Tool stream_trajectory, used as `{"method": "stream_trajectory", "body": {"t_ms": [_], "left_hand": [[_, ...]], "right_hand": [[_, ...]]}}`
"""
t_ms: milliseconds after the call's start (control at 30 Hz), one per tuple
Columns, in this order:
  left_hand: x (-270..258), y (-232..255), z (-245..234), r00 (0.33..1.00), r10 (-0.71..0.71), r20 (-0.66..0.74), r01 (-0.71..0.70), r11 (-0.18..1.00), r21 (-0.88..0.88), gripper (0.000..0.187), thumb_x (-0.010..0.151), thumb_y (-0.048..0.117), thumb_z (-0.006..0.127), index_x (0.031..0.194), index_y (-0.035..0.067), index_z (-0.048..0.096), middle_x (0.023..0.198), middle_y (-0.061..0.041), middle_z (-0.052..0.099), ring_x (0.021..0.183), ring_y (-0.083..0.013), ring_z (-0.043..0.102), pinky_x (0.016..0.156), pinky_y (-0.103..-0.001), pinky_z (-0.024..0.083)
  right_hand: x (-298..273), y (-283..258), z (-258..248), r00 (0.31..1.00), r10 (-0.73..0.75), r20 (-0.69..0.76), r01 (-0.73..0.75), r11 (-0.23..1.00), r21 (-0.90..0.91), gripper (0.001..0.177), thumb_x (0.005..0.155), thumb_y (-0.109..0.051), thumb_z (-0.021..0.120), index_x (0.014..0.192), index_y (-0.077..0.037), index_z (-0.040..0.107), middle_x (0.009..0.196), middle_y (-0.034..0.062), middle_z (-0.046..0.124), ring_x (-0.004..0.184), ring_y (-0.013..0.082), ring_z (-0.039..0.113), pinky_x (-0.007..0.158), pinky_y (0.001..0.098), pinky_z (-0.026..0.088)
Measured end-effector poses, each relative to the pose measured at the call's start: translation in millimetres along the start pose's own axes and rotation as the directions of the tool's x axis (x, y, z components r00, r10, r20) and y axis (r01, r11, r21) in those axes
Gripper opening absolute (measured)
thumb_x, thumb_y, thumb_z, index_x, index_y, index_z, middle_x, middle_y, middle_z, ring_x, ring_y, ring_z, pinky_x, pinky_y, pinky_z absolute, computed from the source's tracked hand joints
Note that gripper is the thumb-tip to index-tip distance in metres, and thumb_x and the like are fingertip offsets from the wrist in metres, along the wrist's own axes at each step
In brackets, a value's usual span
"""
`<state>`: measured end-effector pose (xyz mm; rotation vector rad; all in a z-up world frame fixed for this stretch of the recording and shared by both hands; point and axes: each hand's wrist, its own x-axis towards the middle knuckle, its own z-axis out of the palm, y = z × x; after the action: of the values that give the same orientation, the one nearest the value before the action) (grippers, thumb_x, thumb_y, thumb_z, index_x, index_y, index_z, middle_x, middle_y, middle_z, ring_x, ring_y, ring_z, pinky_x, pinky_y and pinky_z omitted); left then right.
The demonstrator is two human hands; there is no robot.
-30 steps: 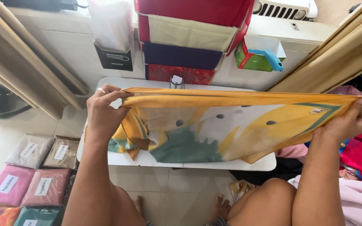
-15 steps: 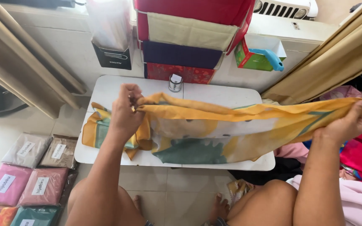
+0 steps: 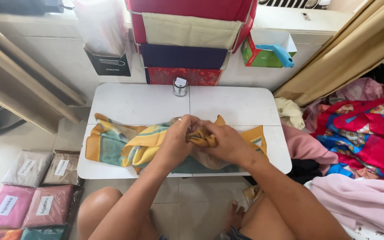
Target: Folding a patterned hijab and using a lint roller to clean it on a small table.
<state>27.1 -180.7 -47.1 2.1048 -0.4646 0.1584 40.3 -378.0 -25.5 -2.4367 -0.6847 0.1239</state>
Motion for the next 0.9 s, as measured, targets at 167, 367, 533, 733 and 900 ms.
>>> {"method": "stream_trajectory", "body": {"t_ms": [167,367,533,733,900], "left_hand": [[0.2,-11.5,-7.2,0.998,-0.065,0.004,0.062,0.967,0.246,0.045,0.082,0.02,0.078,0.117,0.028,0.052,0.088,0.003,0.054,0.078,-0.0309,0.068,0.072,-0.048,0.057],[-1.3,-17.5,-12.3,0.992,-0.099,-0.074,0.118,0.943,0.311,0.039,0.077,0.016,0.079,0.105,0.026,0.053,0.092,0.004,0.06,0.085,-0.0335,0.072,0.074,-0.05,0.06],[4.4,-30.9,-18.4,0.968,-0.059,-0.243,0.156,0.903,0.401,0.032,0.076,0.008,0.07,0.098,0.025,0.054,0.09,-0.001,0.059,0.077,-0.0386,0.07,0.072,-0.052,0.057],[14.3,-57.9,-38.1,0.901,0.038,-0.433,0.222,0.816,0.534,0.023,0.075,0.014,0.07,0.089,0.028,0.059,0.085,0.007,0.056,0.085,-0.0203,0.068,0.095,-0.04,0.038],[21.5,-100.3,-78.9,0.726,0.171,-0.666,0.404,0.678,0.615,0.022,0.077,0.017,0.08,0.079,0.03,0.063,0.08,0.006,0.059,0.092,-0.0213,0.061,0.101,-0.052,0.031]], "right_hand": [[8.6,27.5,-5.0,0.967,-0.201,-0.16,0.215,0.973,0.081,0.027,0.075,-0.02,0.087,0.097,-0.013,0.073,0.087,0.0054,0.077,0.09,0.03,0.076,0.082,0.0406,0.059],[1.7,19.9,-22.5,0.931,-0.244,-0.27,0.281,0.954,0.107,0.018,0.077,-0.007,0.084,0.093,-0.014,0.078,0.072,0.0017,0.071,0.067,0.0228,0.071,0.068,0.0332,0.058],[-3.0,24.8,-32.2,0.897,-0.263,-0.356,0.33,0.933,0.141,0.013,0.081,-0.007,0.084,0.093,-0.013,0.08,0.064,0.0007,0.065,0.056,0.0165,0.064,0.058,0.0282,0.054],[-13.2,37.4,-50.7,0.791,-0.304,-0.531,0.378,0.925,0.034,0.013,0.082,0.0,0.079,0.089,-0.01,0.08,0.064,0.0054,0.063,0.051,0.0203,0.059,0.055,0.0324,0.051],[-22.6,82.3,-71.5,0.559,-0.396,-0.728,0.343,0.91,-0.232,0.008,0.092,0.002,0.083,0.09,-0.005,0.08,0.068,0.0082,0.062,0.056,0.0241,0.057,0.062,0.0327,0.049]]}}
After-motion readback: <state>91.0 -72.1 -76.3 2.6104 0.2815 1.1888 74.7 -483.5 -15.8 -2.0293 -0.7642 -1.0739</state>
